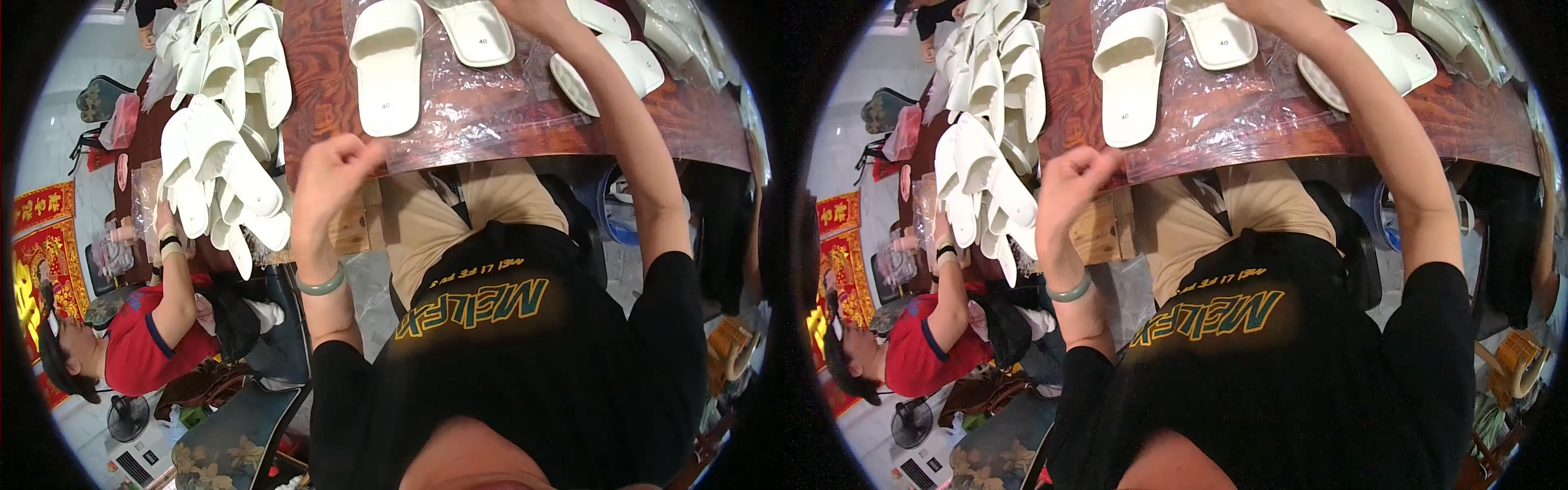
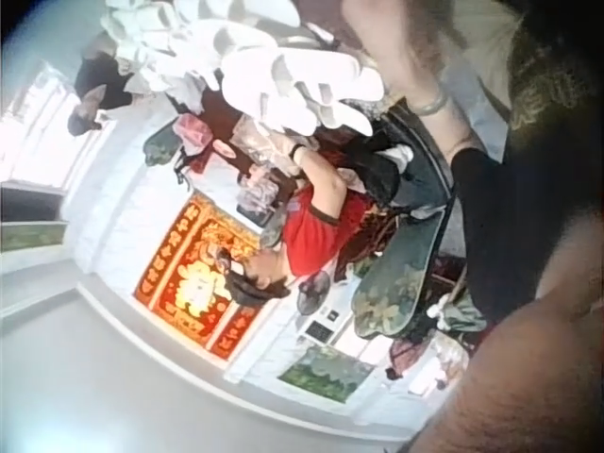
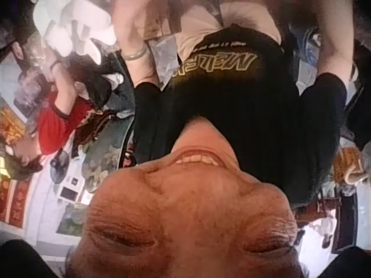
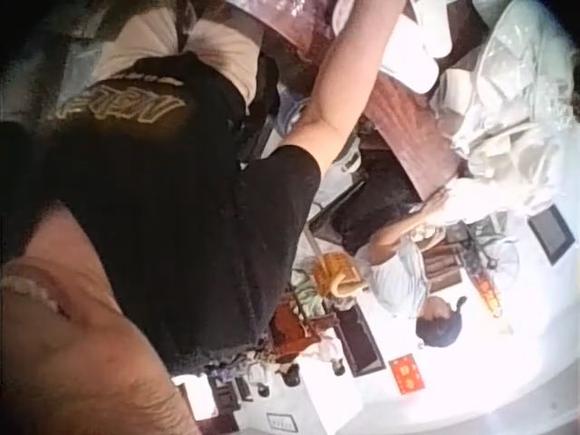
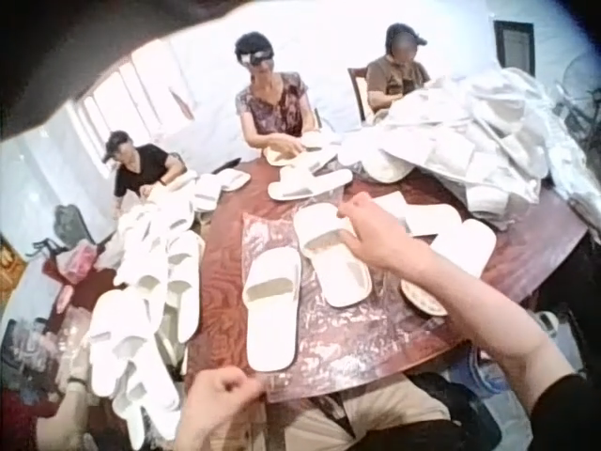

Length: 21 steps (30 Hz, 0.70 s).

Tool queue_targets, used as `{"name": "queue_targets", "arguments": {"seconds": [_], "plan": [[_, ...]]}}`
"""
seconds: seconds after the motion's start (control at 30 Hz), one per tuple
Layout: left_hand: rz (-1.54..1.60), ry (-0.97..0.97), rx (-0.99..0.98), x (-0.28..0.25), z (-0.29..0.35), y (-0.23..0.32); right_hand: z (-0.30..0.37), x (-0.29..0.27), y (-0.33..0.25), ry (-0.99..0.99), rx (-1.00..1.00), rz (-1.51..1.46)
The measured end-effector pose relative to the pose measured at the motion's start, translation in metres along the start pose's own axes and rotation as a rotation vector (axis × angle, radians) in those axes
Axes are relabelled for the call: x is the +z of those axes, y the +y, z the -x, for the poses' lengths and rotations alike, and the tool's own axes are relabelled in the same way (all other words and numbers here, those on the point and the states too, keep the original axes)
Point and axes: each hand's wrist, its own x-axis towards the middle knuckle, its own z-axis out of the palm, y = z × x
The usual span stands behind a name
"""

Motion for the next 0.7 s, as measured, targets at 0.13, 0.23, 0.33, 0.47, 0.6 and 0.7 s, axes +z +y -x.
{"name": "queue_targets", "arguments": {"seconds": [0.13, 0.23, 0.33, 0.47, 0.6, 0.7], "plan": [[-0.225, 0.194, -0.029, 0.005, -0.024, -0.003, -0.005, 0.035, 0.017, -0.161, 0.039, 0.122], [-0.427, 0.157, -0.105, 0.019, -0.038, 0.007, -0.013, 0.058, 0.026, -0.249, 0.076, 0.251], [-0.324, 0.180, -0.095, 0.019, -0.042, -0.008, -0.020, 0.039, 0.013, -0.294, -0.011, 0.309], [-0.052, 0.096, -0.034, 0.027, -0.042, -0.005, 0.014, 0.003, -0.006, -0.361, -0.065, 0.325], [-0.215, 0.040, -0.059, 0.024, -0.038, 0.000, 0.039, 0.006, 0.000, -0.506, -0.178, 0.380], [0.260, 0.301, 0.147, 0.015, -0.023, -0.003, 0.032, -0.037, -0.031, -0.048, -0.407, 0.145]]}}
